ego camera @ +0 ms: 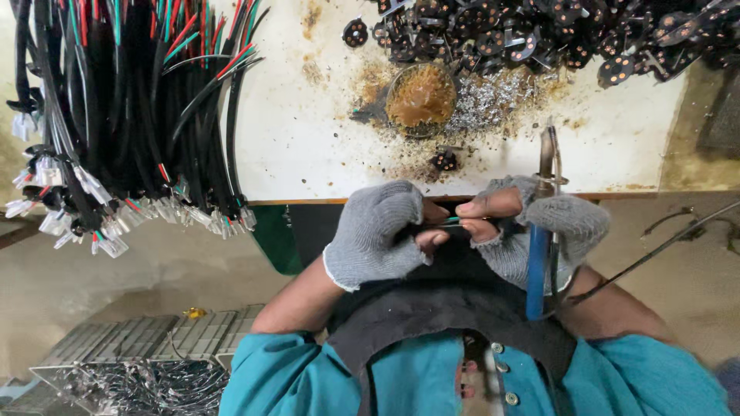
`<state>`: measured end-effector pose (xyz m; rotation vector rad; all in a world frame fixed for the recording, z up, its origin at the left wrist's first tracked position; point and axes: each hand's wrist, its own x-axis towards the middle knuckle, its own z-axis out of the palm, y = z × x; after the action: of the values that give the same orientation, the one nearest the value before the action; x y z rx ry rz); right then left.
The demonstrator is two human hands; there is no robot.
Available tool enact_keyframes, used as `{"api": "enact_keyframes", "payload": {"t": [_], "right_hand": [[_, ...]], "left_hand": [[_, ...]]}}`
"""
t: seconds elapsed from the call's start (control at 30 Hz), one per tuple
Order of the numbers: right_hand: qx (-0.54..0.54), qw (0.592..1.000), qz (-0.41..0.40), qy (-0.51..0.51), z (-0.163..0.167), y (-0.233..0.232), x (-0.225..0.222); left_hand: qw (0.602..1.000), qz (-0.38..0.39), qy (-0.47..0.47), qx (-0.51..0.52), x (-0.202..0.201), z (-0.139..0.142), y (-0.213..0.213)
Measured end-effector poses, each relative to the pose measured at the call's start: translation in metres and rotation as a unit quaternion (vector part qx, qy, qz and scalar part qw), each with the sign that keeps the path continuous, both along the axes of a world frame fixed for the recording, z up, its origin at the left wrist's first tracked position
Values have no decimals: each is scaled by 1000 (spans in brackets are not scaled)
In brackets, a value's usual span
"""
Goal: The person sits at a workbench and solders the ends of red and green wires from a bundle of cable assemblies, dipping them into a container of flux and applying a soldering iron to tin the wire tips, then sets the finished cable aside and picks up the next one.
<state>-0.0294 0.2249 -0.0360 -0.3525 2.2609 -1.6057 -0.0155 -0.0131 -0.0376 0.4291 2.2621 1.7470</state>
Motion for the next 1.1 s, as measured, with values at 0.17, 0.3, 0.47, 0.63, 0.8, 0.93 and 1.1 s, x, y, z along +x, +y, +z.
{"api": "enact_keyframes", "payload": {"t": [0.17, 0.3, 0.47, 0.63, 0.8, 0.93, 1.1], "right_hand": [[36, 999, 15, 1, 20, -3, -12], [79, 983, 115, 120, 27, 2, -24], [-69, 997, -25, -4, 12, -1, -1], [-63, 995, -77, 18, -6, 6, 15], [-21, 999, -25, -30, -15, 17, 13], [11, 999, -49, -10, -19, 18, 20], [-13, 995, -98, -13, -17, 9, 14]], "left_hand": [[981, -80, 82, -154, -10, 5, -7], [962, -176, 77, -197, -18, 8, -15], [973, -211, -49, 79, -21, 6, -14], [995, -80, -50, -36, -11, 9, 5], [999, 40, -32, 10, -5, 15, 9], [997, 63, -44, 18, -5, 16, 10], [992, 105, -64, 30, -7, 13, 13]]}}
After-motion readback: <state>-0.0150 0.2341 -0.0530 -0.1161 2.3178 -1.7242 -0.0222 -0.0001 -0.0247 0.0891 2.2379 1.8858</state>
